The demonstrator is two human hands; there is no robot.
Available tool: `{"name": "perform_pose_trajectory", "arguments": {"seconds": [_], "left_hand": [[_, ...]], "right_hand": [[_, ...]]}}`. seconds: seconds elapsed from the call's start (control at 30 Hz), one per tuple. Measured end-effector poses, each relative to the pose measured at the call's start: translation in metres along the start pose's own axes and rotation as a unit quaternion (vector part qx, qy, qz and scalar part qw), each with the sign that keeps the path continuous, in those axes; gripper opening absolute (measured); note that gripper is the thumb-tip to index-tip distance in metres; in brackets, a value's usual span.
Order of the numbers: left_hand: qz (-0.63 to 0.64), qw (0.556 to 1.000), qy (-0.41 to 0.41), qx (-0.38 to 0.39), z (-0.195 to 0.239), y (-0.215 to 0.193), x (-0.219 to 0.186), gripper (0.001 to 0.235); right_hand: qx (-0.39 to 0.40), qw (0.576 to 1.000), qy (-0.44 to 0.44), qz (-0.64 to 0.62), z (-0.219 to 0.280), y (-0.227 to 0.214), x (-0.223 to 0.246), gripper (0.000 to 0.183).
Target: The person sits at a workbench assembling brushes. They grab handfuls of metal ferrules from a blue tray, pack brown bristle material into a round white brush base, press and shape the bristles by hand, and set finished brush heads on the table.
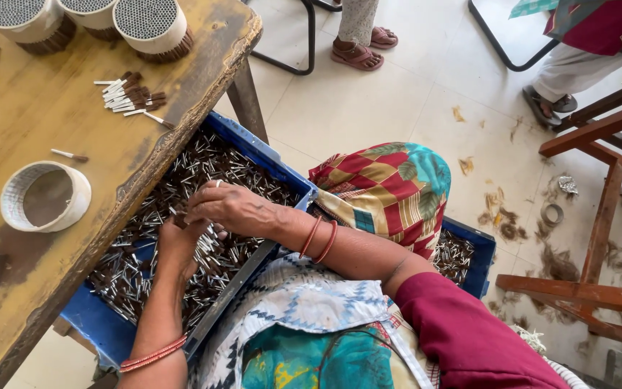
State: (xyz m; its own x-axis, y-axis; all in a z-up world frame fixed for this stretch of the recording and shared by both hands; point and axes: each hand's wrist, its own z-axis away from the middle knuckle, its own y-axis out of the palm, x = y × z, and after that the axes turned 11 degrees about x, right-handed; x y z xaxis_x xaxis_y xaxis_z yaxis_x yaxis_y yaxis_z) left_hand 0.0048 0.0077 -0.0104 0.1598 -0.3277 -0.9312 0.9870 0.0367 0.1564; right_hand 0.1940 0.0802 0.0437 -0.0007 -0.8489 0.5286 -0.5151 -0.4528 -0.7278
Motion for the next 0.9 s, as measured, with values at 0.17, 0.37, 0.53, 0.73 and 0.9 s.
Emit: {"name": "perform_pose_trajectory", "arguments": {"seconds": [0.17,0.37,0.53,0.73,0.9], "left_hand": [[0.245,0.968,-0.048,0.018,0.02,0.014,-0.04,0.042],[0.41,0.91,0.057,0.014,-0.023,-0.034,0.025,0.021],[0.425,0.904,0.04,-0.028,-0.008,-0.012,-0.006,0.021],[0.414,0.909,0.012,-0.037,-0.022,-0.024,0.012,0.024],[0.438,0.888,0.035,0.139,0.01,0.004,-0.022,0.047]], "right_hand": [[-0.098,0.995,0.023,-0.015,-0.001,-0.006,0.002,0.033],[-0.039,0.999,-0.008,-0.036,-0.012,-0.026,0.028,0.035],[0.061,0.995,-0.065,0.049,-0.02,-0.017,0.041,0.04],[0.077,0.991,-0.091,0.065,-0.009,-0.021,0.037,0.031],[-0.02,0.999,-0.012,0.045,-0.01,-0.017,0.034,0.027]]}}
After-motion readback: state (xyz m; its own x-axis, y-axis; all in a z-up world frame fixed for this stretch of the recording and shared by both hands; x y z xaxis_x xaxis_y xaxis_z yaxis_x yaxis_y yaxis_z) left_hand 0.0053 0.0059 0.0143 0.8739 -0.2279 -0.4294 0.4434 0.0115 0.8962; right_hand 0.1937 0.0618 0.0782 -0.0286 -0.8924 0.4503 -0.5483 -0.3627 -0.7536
